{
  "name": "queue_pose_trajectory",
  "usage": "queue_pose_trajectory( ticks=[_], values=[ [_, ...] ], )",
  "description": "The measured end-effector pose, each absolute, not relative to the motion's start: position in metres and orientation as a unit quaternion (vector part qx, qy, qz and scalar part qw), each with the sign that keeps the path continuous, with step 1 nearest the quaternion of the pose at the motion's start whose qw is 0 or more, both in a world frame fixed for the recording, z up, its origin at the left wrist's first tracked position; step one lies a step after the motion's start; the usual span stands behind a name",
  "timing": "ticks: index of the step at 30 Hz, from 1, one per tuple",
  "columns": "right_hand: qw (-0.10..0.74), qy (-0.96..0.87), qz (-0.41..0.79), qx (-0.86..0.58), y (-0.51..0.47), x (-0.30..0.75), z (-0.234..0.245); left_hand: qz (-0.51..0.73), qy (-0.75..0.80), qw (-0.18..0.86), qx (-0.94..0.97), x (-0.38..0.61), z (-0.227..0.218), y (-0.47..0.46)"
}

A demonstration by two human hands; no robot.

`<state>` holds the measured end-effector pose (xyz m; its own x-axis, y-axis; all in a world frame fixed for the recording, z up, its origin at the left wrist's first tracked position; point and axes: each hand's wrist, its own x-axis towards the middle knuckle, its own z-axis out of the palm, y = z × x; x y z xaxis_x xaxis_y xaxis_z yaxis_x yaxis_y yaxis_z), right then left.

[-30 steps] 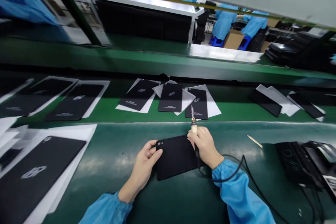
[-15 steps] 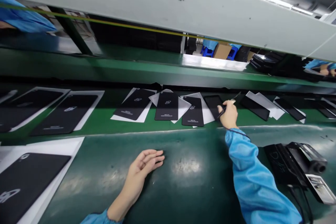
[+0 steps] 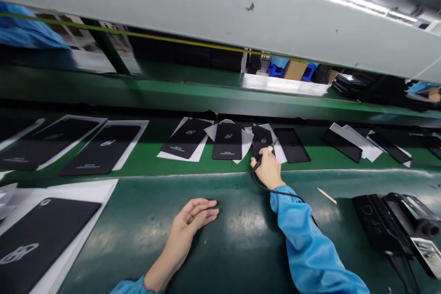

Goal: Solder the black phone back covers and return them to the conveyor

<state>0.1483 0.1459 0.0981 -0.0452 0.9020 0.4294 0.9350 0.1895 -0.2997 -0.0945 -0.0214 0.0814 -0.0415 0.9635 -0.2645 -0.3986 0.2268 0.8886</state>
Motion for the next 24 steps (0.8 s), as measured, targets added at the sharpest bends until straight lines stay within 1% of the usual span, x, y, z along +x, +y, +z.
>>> queue_pose_trajectory(
  ticks=[5, 9, 12, 15, 18, 20, 22, 24],
  values=[
    [0.384, -0.647, -0.092, -0.652, 0.151, 0.197, 0.130, 0.551, 0.465, 0.623, 0.303, -0.093, 0.075, -0.022],
    [0.479, -0.592, -0.131, -0.634, 0.143, 0.225, 0.158, 0.568, 0.458, 0.613, 0.304, -0.092, 0.077, -0.023],
    [0.528, -0.620, -0.079, -0.575, 0.115, 0.223, 0.166, 0.609, 0.459, 0.571, 0.305, -0.093, 0.081, -0.024],
    [0.512, -0.685, 0.023, -0.519, 0.081, 0.204, 0.155, 0.649, 0.449, 0.541, 0.291, -0.096, 0.084, -0.025],
    [0.454, -0.733, 0.120, -0.492, 0.056, 0.180, 0.136, 0.629, 0.437, 0.583, 0.272, -0.096, 0.084, -0.026],
    [0.429, -0.756, 0.162, -0.467, 0.046, 0.170, 0.125, 0.609, 0.435, 0.606, 0.269, -0.094, 0.084, -0.026],
    [0.421, -0.780, 0.137, -0.442, 0.040, 0.168, 0.119, 0.608, 0.438, 0.608, 0.265, -0.091, 0.085, -0.028],
    [0.425, -0.793, 0.065, -0.432, 0.035, 0.173, 0.118, 0.614, 0.440, 0.607, 0.247, -0.088, 0.087, -0.029]
  ],
)
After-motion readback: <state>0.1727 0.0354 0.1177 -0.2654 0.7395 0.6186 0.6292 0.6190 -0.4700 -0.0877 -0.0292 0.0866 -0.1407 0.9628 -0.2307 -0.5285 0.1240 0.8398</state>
